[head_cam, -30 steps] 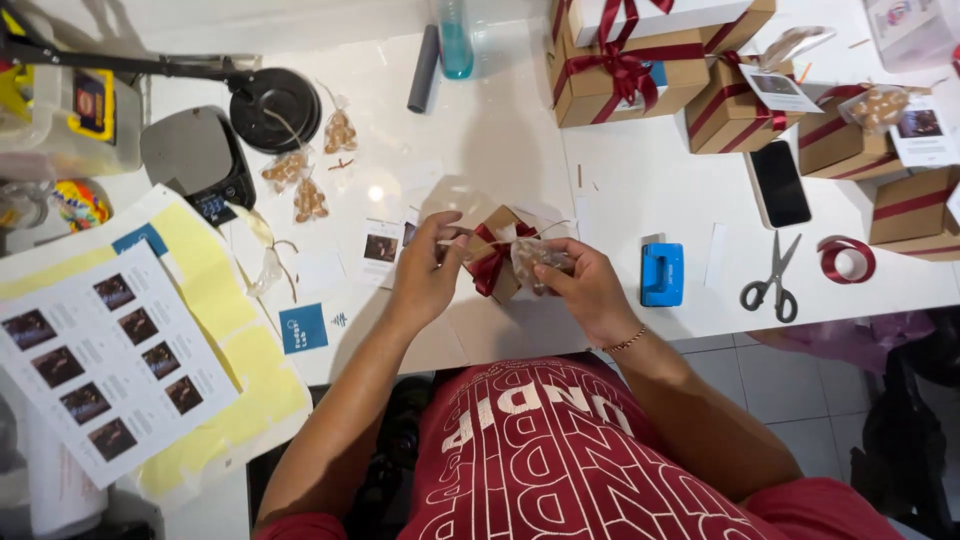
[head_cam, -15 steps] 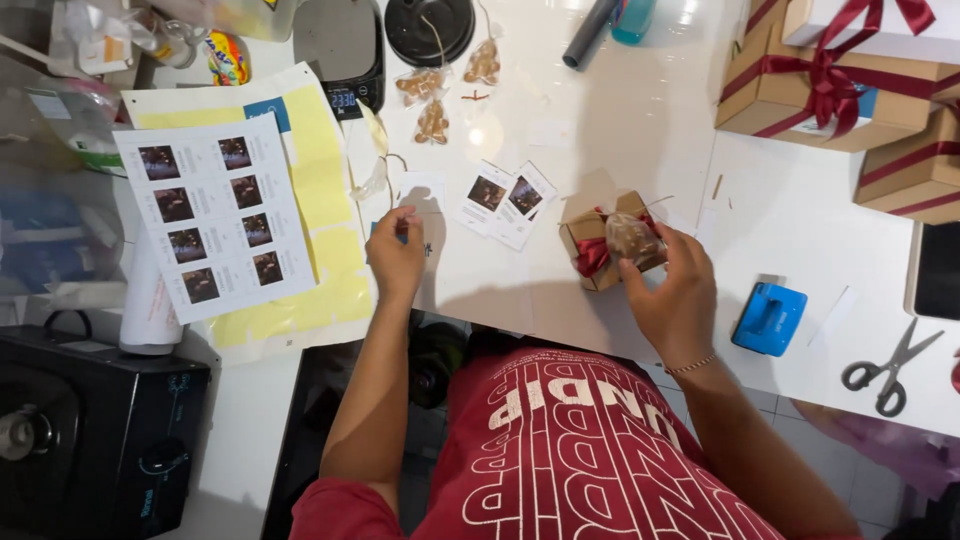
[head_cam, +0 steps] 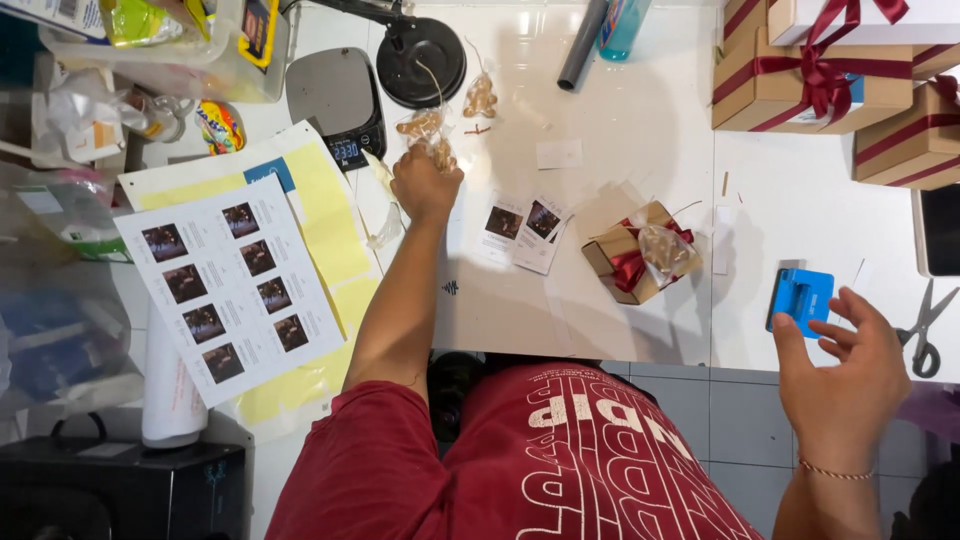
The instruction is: Attaching small photos and decorative tags to gift boxes wrapped with ribbons
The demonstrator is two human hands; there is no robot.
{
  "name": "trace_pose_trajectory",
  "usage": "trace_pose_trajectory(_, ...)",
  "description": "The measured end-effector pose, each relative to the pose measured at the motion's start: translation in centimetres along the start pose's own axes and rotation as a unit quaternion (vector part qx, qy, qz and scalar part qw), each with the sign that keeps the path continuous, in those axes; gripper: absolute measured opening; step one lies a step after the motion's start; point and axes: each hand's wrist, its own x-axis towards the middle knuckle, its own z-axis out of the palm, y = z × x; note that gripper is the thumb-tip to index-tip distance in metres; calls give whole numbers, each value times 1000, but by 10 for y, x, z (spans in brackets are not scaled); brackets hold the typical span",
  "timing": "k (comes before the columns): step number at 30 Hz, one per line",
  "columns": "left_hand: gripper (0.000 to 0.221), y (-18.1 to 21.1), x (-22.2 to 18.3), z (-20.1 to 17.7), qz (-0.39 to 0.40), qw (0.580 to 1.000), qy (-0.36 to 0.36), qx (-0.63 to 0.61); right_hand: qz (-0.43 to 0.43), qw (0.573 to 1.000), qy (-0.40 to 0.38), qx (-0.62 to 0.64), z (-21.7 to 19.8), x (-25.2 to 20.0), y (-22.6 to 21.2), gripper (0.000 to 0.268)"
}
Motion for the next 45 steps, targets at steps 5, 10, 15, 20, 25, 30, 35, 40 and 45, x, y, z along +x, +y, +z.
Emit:
trace_pose_trajectory(5,52,1,-12,-18,61,996,-27,-60,58,998,-8,-9,4,-27,-5,55)
trace_pose_trajectory(10,38,4,-47,-49,140,984,38,-105,40,999,-26,-6,9,-31,-6,56)
trace_pose_trajectory(15,87,21,-76,-3,314,929,-179,79,36,998,-54,18,20,-22,-20,54)
trace_pose_trajectory(20,30,42,-81,-29,295,939,-177,-2,0,998,-60,27,21,-14,-29,53)
trace_pose_trajectory(25,17,54,-107,-86,191,923,-252,-221,10,996,-70,52,27,4,-18,47)
trace_pose_trajectory(30,14,38,-124,-97,77,957,-161,-227,-46,990,-72,108,37,25,-19,39)
trace_pose_trajectory(35,57,48,-122,-69,153,978,-133,-54,-83,985,-93,121,44,37,-19,41)
trace_pose_trajectory(40,79,89,-128,-35,240,949,-202,22,-79,982,-113,128,40,43,-24,40)
trace_pose_trajectory(45,53,91,-127,-12,240,953,-185,21,-82,984,-101,120,36,43,-4,40)
